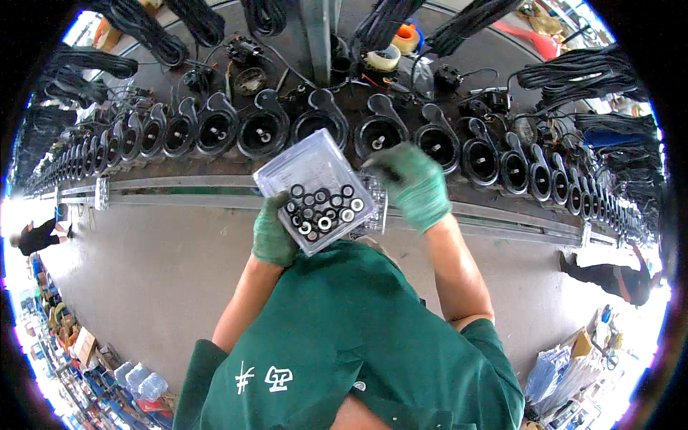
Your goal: The person walks to a workbench and picks up a clear plastic container filled with small black cylindrical components. They proceed to insert these components one by one into the openings of a row of black electrical devices mounted on the bench. The person continues this repetitive insertion process along the line of devices.
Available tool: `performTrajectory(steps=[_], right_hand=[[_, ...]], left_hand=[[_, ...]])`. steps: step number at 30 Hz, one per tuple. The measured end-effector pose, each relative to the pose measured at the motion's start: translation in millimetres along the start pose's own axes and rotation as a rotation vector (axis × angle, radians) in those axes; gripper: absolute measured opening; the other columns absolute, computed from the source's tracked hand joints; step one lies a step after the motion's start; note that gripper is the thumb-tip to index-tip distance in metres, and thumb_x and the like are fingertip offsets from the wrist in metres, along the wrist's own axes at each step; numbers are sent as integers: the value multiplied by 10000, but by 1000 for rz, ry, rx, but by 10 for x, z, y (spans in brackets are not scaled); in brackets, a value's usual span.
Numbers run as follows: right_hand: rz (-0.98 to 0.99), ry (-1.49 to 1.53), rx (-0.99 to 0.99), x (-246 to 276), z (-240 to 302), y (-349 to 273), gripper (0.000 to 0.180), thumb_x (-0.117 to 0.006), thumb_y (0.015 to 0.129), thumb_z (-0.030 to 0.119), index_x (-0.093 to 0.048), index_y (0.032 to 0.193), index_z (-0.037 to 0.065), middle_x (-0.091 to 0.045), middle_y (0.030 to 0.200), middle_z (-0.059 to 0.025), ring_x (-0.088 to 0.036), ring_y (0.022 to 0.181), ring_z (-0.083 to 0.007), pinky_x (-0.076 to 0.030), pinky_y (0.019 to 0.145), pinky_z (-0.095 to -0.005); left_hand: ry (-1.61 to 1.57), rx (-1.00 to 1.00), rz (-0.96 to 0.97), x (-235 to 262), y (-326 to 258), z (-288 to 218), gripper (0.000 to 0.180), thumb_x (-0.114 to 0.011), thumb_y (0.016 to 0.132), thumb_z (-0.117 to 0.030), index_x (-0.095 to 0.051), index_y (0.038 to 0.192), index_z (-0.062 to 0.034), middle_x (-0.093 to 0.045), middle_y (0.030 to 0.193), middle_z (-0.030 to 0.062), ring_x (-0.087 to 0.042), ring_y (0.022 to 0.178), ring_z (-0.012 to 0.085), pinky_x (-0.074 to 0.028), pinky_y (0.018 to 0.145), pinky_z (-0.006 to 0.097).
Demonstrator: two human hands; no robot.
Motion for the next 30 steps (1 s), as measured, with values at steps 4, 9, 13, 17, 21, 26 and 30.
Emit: performTrajectory(steps=[4, 9, 13, 17, 21, 26, 30], right_hand=[[-233, -276, -369, 560, -1257, -395, 219, -773, 869, 89, -764, 1088, 98, -726, 1028, -137, -715, 908, -341, -577, 795, -387], [-124, -368, -365, 477, -1624, -566, 232, -746, 882, 148, -755, 1115, 146, -701, 1078, -115, -701, 939, -344, -579, 808, -429], [-20, -376, -277, 391, -1671, -562, 286, -743, 868, 130, -756, 1153, 141, -695, 1092, -120, -684, 968, -354, -578, 856, -442], [-30, -436, -191, 416, -1552, -619, 337, -725, 853, 69, -751, 1183, 132, -693, 1128, -123, -687, 969, -353, -581, 882, -436], [-49, -268, -279, 483, -1286, -569, 331, -708, 855, 30, -756, 1172, 112, -696, 1182, -125, -688, 1037, -355, -574, 911, -409], [161, -203, 111, 241, 103, -324, 344, -774, 820, 77, -764, 1160, 133, -703, 1124, -115, -688, 1039, -303, -580, 898, -406], [521, -227, -25, -350, 352, -378, 486, -826, 697, 174, -724, 1164, 86, -646, 1137, -127, -649, 1071, -340, -566, 907, -444]], left_hand=[[10, -39, -49, 10, 26, 103, 571, -603, 963, -362, -555, 1417, -20, -650, 1370, 238, -649, 1227, 397, -516, 1097, 545], [-9, -84, -97, -13, -17, 287, 545, -630, 961, -347, -565, 1398, -28, -672, 1328, 229, -672, 1179, 393, -557, 1042, 543], [-4, -92, -130, -19, -67, 396, 587, -633, 951, -343, -537, 1420, -4, -660, 1336, 215, -662, 1196, 371, -549, 1060, 527], [15, -81, -120, -130, -95, 447, 614, -645, 941, -348, -529, 1434, -1, -654, 1349, 221, -665, 1196, 371, -548, 1064, 530], [-38, -15, -15, -223, -13, 467, 586, -623, 952, -311, -529, 1440, 1, -656, 1350, 226, -670, 1194, 379, -562, 1051, 529], [-19, 34, 59, -276, 105, 546, 518, -640, 940, -218, -559, 1408, -12, -689, 1306, 201, -703, 1153, 330, -585, 1026, 494], [-95, 73, 139, -261, 145, 609, 562, -653, 947, -178, -493, 1478, -90, -660, 1325, 159, -689, 1160, 315, -598, 1004, 475]])
Point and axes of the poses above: each hand's wrist, its own y-axis towards the middle knuckle, its own x-axis out of the back of the hand, z = x × y, the point moved 10 cm from there along y, towards the middle knuckle
